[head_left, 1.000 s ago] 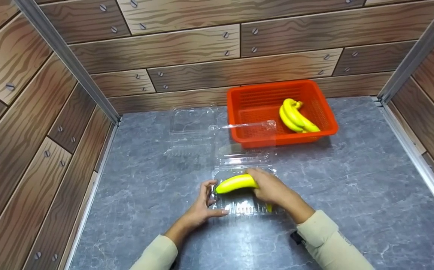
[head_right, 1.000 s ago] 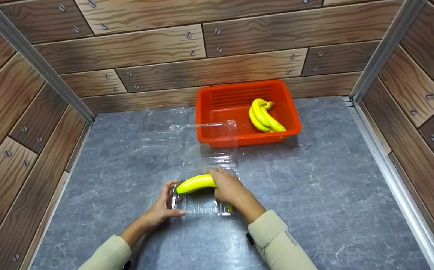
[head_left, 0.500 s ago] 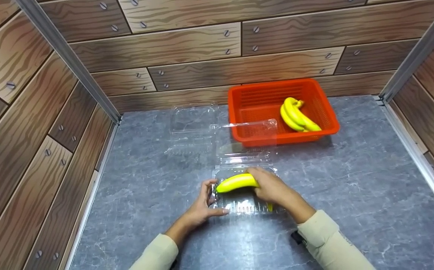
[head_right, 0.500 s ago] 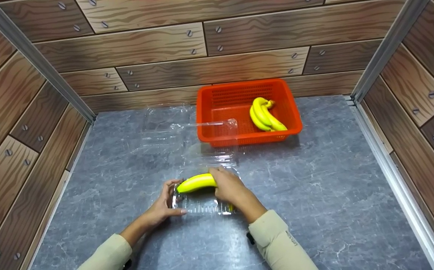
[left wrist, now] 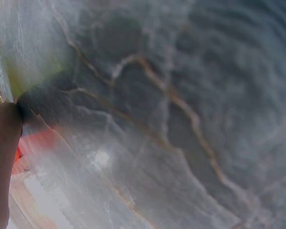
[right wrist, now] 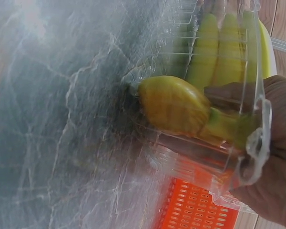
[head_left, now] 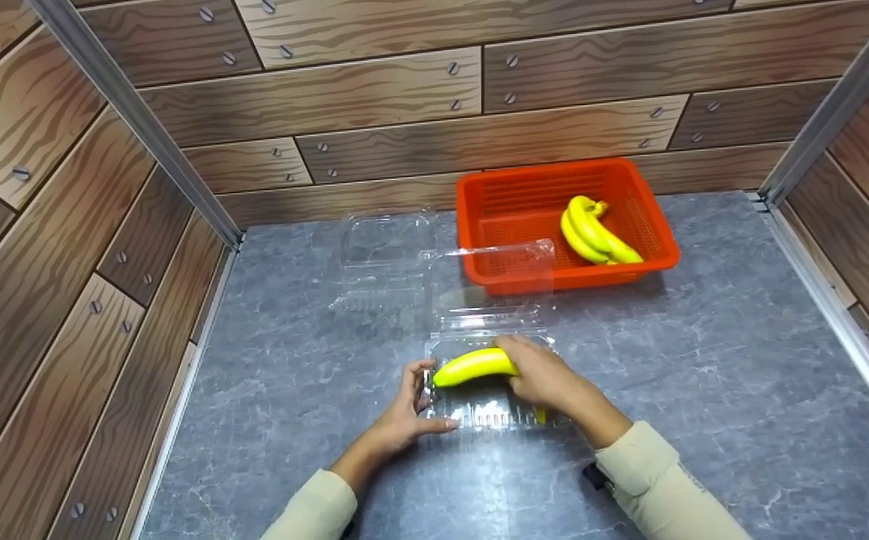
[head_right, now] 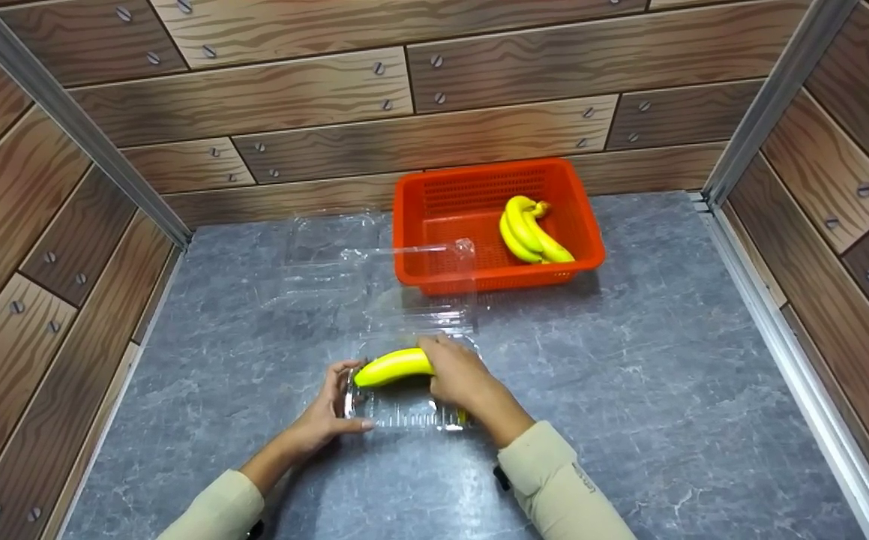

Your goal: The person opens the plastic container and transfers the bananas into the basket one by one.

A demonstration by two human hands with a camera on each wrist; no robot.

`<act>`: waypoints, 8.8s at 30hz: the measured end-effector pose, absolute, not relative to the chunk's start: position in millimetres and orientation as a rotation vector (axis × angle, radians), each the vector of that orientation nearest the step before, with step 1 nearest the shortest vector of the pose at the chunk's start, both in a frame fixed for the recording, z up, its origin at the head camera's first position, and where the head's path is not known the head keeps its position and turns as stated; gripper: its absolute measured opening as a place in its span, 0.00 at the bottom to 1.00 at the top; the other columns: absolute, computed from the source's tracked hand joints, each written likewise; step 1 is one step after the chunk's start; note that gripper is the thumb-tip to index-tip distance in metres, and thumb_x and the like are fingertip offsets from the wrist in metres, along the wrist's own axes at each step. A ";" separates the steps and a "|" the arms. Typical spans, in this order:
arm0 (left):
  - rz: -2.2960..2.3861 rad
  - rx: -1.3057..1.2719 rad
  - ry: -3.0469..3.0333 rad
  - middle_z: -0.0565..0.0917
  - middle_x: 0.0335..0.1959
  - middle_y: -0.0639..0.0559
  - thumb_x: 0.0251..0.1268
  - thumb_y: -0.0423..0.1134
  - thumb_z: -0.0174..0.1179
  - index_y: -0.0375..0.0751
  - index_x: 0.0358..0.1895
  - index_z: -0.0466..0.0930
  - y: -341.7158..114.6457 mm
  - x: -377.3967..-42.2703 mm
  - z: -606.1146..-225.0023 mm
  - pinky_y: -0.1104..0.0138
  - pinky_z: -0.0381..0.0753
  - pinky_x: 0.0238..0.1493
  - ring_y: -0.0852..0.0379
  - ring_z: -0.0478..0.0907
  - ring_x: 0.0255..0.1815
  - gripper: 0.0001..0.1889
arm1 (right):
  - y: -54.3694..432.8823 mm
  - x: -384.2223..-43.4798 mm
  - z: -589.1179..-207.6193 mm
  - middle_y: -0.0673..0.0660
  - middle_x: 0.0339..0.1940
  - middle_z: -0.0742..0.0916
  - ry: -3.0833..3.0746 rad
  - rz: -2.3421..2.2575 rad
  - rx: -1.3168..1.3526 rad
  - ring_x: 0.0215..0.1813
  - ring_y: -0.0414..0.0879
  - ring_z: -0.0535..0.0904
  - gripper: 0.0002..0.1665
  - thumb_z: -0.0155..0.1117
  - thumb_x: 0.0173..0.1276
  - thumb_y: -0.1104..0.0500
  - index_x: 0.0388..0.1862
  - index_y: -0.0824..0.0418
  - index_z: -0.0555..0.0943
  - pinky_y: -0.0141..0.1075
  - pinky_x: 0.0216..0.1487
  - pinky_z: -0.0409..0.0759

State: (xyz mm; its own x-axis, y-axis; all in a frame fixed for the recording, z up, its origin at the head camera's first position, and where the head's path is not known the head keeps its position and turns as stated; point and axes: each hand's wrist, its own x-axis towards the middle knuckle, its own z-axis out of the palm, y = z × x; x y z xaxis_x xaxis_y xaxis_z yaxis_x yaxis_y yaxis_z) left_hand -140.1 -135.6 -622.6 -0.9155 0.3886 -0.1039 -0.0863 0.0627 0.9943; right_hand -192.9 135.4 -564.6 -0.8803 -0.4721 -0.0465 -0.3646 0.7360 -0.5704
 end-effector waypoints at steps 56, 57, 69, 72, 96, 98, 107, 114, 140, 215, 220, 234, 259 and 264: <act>1.907 0.307 1.977 0.41 0.89 0.29 0.57 0.31 0.78 0.41 0.80 0.47 -137.6 -141.2 -622.3 0.35 0.58 0.85 0.29 0.44 0.89 0.54 | 205.7 -189.0 -489.8 0.64 0.49 0.89 3.001 -1.453 -0.452 0.43 0.57 0.85 0.36 0.69 0.63 0.75 0.70 0.61 0.76 0.48 0.46 0.87; 1.912 0.306 1.977 0.42 0.88 0.29 0.57 0.30 0.78 0.41 0.80 0.47 -137.4 -141.1 -622.4 0.35 0.59 0.85 0.28 0.47 0.88 0.54 | 209.1 -190.5 -486.6 0.65 0.49 0.89 3.019 -1.467 -0.434 0.42 0.57 0.85 0.35 0.69 0.63 0.75 0.70 0.61 0.76 0.46 0.44 0.87; 1.945 0.306 1.970 0.50 0.87 0.30 0.56 0.29 0.78 0.40 0.79 0.48 -135.8 -141.7 -623.7 0.37 0.64 0.83 0.29 0.60 0.83 0.53 | 238.7 -222.4 -469.5 0.67 0.43 0.89 3.147 -1.556 -0.181 0.35 0.52 0.81 0.29 0.73 0.69 0.65 0.67 0.63 0.76 0.27 0.30 0.80; 1.951 0.306 1.966 0.52 0.86 0.30 0.55 0.28 0.78 0.39 0.79 0.48 -135.6 -141.9 -623.3 0.36 0.64 0.83 0.27 0.64 0.80 0.54 | 242.2 -235.4 -467.0 0.67 0.45 0.88 3.185 -1.563 -0.094 0.38 0.52 0.80 0.29 0.73 0.68 0.63 0.67 0.65 0.76 0.28 0.36 0.77; 1.929 0.286 1.977 0.47 0.88 0.30 0.56 0.30 0.78 0.40 0.80 0.47 -138.5 -139.8 -626.7 0.36 0.64 0.83 0.25 0.63 0.81 0.54 | 216.7 -350.1 -477.1 0.69 0.67 0.83 2.854 -1.647 0.118 0.62 0.58 0.78 0.40 0.62 0.66 0.70 0.79 0.61 0.70 0.47 0.64 0.79; 1.929 0.287 1.978 0.47 0.88 0.30 0.56 0.30 0.78 0.40 0.80 0.47 -138.5 -139.8 -626.2 0.36 0.65 0.82 0.25 0.63 0.81 0.55 | 211.2 -356.6 -480.2 0.70 0.69 0.82 2.846 -1.618 0.115 0.64 0.60 0.78 0.41 0.63 0.66 0.70 0.80 0.61 0.70 0.51 0.68 0.79; 1.920 0.284 1.989 0.46 0.89 0.32 0.58 0.30 0.77 0.41 0.81 0.47 -137.0 -140.7 -623.6 0.37 0.65 0.83 0.26 0.58 0.84 0.54 | 195.2 -373.9 -494.5 0.71 0.72 0.81 2.889 -1.338 0.064 0.70 0.66 0.76 0.37 0.62 0.70 0.67 0.79 0.64 0.70 0.61 0.77 0.74; 1.896 0.261 1.986 0.42 0.89 0.31 0.59 0.31 0.77 0.42 0.80 0.47 -137.7 -140.2 -622.7 0.37 0.63 0.84 0.27 0.51 0.87 0.53 | 198.0 -397.5 -527.5 0.73 0.61 0.86 2.944 -1.082 0.054 0.61 0.69 0.81 0.38 0.68 0.65 0.62 0.75 0.64 0.72 0.63 0.69 0.79; 1.890 0.249 2.000 0.44 0.89 0.32 0.58 0.34 0.79 0.44 0.81 0.48 -132.5 -139.6 -622.7 0.37 0.64 0.84 0.27 0.53 0.86 0.54 | 200.7 -362.7 -501.6 0.76 0.75 0.78 2.936 -1.097 -0.018 0.75 0.71 0.75 0.35 0.56 0.78 0.60 0.81 0.70 0.67 0.61 0.80 0.72; 1.838 0.282 2.079 0.49 0.87 0.27 0.59 0.36 0.79 0.42 0.79 0.49 -144.2 -133.1 -624.1 0.39 0.69 0.81 0.28 0.58 0.84 0.53 | 199.7 -165.5 -580.4 0.69 0.89 0.55 2.604 -1.059 -0.552 0.88 0.71 0.54 0.57 0.69 0.76 0.52 0.91 0.58 0.46 0.65 0.86 0.53; 1.813 0.285 2.087 0.48 0.87 0.29 0.60 0.38 0.79 0.45 0.79 0.48 -150.3 -130.0 -623.6 0.40 0.72 0.79 0.26 0.66 0.79 0.52 | 195.8 -162.9 -580.0 0.69 0.89 0.56 2.597 -1.058 -0.562 0.88 0.71 0.54 0.56 0.68 0.77 0.50 0.91 0.59 0.46 0.65 0.86 0.52; 1.826 0.328 2.150 0.54 0.85 0.29 0.58 0.35 0.79 0.41 0.78 0.49 -179.3 -125.2 -627.2 0.46 0.76 0.75 0.32 0.62 0.82 0.53 | 168.8 -161.8 -581.7 0.69 0.89 0.57 2.574 -1.063 -0.587 0.87 0.70 0.58 0.57 0.69 0.76 0.47 0.90 0.59 0.47 0.63 0.87 0.56; 1.988 0.075 2.361 0.64 0.83 0.30 0.54 0.17 0.59 0.34 0.75 0.59 -257.6 -111.3 -627.8 0.62 0.80 0.66 0.43 0.63 0.83 0.41 | 81.5 -158.0 -578.3 0.64 0.91 0.50 2.388 -1.075 -0.720 0.89 0.63 0.55 0.67 0.66 0.75 0.35 0.91 0.56 0.33 0.54 0.90 0.54; 2.068 0.020 2.394 0.67 0.80 0.30 0.58 0.18 0.60 0.31 0.74 0.60 -267.8 -109.2 -630.1 0.69 0.83 0.59 0.67 0.69 0.76 0.38 | 66.6 -161.9 -577.1 0.64 0.91 0.48 2.362 -1.078 -0.761 0.90 0.60 0.52 0.67 0.66 0.75 0.35 0.90 0.56 0.33 0.53 0.91 0.52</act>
